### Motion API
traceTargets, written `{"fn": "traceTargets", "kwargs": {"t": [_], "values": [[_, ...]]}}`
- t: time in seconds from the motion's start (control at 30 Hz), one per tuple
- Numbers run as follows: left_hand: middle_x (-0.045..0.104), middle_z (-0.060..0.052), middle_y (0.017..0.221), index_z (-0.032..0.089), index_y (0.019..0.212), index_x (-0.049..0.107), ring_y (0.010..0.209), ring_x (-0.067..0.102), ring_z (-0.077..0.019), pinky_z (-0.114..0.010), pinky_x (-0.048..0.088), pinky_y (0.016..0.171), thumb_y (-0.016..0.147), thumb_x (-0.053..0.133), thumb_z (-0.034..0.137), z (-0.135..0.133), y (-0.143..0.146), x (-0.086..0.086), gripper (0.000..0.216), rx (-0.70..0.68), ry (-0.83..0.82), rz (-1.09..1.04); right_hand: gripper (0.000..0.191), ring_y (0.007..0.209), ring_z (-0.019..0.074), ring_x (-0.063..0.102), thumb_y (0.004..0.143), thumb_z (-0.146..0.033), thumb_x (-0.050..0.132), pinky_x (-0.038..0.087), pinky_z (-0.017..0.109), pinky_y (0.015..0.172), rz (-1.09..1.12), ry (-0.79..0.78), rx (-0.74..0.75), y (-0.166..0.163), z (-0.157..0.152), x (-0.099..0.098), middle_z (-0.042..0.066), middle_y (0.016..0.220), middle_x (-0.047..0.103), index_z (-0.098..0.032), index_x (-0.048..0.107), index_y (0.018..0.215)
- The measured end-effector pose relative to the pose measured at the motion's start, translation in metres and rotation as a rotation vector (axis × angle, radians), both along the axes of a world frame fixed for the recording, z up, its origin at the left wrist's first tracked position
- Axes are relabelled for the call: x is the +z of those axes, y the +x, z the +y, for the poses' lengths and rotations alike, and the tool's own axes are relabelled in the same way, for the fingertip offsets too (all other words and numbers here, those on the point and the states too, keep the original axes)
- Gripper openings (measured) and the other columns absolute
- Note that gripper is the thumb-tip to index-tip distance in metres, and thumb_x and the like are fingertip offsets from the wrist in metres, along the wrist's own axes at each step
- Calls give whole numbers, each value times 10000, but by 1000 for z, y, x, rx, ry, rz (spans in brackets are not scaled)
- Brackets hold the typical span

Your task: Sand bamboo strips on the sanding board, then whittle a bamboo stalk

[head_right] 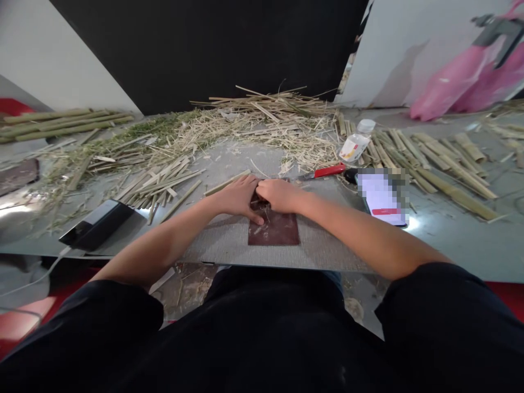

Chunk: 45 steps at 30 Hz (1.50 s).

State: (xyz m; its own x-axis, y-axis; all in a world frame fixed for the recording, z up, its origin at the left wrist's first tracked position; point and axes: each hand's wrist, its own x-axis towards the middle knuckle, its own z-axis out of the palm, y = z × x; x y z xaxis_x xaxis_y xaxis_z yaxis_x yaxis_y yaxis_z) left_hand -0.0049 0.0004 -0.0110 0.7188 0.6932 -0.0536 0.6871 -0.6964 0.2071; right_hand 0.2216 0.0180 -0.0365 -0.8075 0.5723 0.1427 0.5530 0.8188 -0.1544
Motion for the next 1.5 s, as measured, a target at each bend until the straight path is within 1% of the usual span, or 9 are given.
{"fn": "traceTargets", "kwargs": {"t": [0.2, 0.37, 0.53, 0.7, 0.87, 1.03, 1.2, 1.37, 1.5], "values": [[513, -175, 1450, 203, 1477, 467, 1361, 467, -420, -496, 377, 1151, 543, 722, 931, -2, -1, 1, 1212, -8, -12, 8, 229, 825, 225, 551, 737, 11, 561, 370, 321, 723, 10, 0, -99, 9, 0, 2, 81, 894, 629, -200, 536, 821], [521, -174, 1440, 206, 1480, 470, 1367, 463, -429, -506, 380, 1148, 521, 737, 924, -1, -1, 1, 1227, -1, -27, -6, 207, 832, 224, 549, 742, -19, 586, 372, 321, 729, -13, -10, -10, 8, -5, 3, 84, 916, 634, -200, 536, 828], [468, -174, 1527, 238, 1553, 405, 1419, 419, -449, -529, 362, 1163, 551, 735, 899, -2, -1, 3, 1245, 3, -58, 4, 209, 849, 227, 558, 762, -8, 568, 365, 317, 724, -19, -1, -169, 14, 3, 4, 77, 916, 640, -205, 544, 830], [476, -189, 1516, 207, 1538, 403, 1425, 418, -449, -526, 362, 1169, 565, 737, 897, -2, 0, 4, 1239, 3, -71, 12, 183, 838, 225, 553, 766, -37, 598, 362, 325, 724, -35, -7, -41, 3, -6, 6, 92, 939, 646, -191, 572, 860], [487, -178, 1488, 234, 1519, 423, 1402, 443, -438, -525, 370, 1166, 553, 749, 894, -2, 0, 4, 1215, -4, -52, 7, 189, 841, 230, 556, 772, -13, 573, 358, 327, 726, -41, 26, -163, 7, 0, 5, 91, 914, 646, -189, 568, 840], [511, -181, 1458, 209, 1516, 422, 1401, 436, -441, -522, 354, 1177, 570, 751, 871, -2, 1, 3, 1200, -9, -46, 2, 176, 855, 232, 565, 777, -45, 610, 369, 325, 736, -29, 4, -40, 1, -4, 3, 96, 949, 663, -187, 586, 877], [475, -190, 1492, 194, 1498, 434, 1401, 428, -434, -503, 357, 1173, 564, 743, 886, -3, 1, 4, 1203, -11, -37, 14, 163, 854, 229, 572, 796, -38, 579, 356, 327, 721, -28, 8, -159, 11, 5, 3, 83, 923, 658, -191, 592, 847], [504, -180, 1438, 191, 1482, 441, 1378, 445, -429, -490, 363, 1156, 586, 744, 856, -2, 1, 2, 1156, -8, -52, 12, 156, 861, 233, 568, 784, -72, 621, 349, 330, 712, -52, -8, -52, 1, -4, 5, 86, 949, 665, -191, 612, 885], [478, -179, 1484, 215, 1511, 420, 1394, 429, -438, -511, 360, 1156, 589, 728, 875, -2, 0, 2, 1175, -7, -50, 11, 147, 842, 225, 567, 811, -53, 579, 343, 325, 710, -31, 5, -163, 9, 1, 6, 78, 918, 662, -193, 608, 847]]}}
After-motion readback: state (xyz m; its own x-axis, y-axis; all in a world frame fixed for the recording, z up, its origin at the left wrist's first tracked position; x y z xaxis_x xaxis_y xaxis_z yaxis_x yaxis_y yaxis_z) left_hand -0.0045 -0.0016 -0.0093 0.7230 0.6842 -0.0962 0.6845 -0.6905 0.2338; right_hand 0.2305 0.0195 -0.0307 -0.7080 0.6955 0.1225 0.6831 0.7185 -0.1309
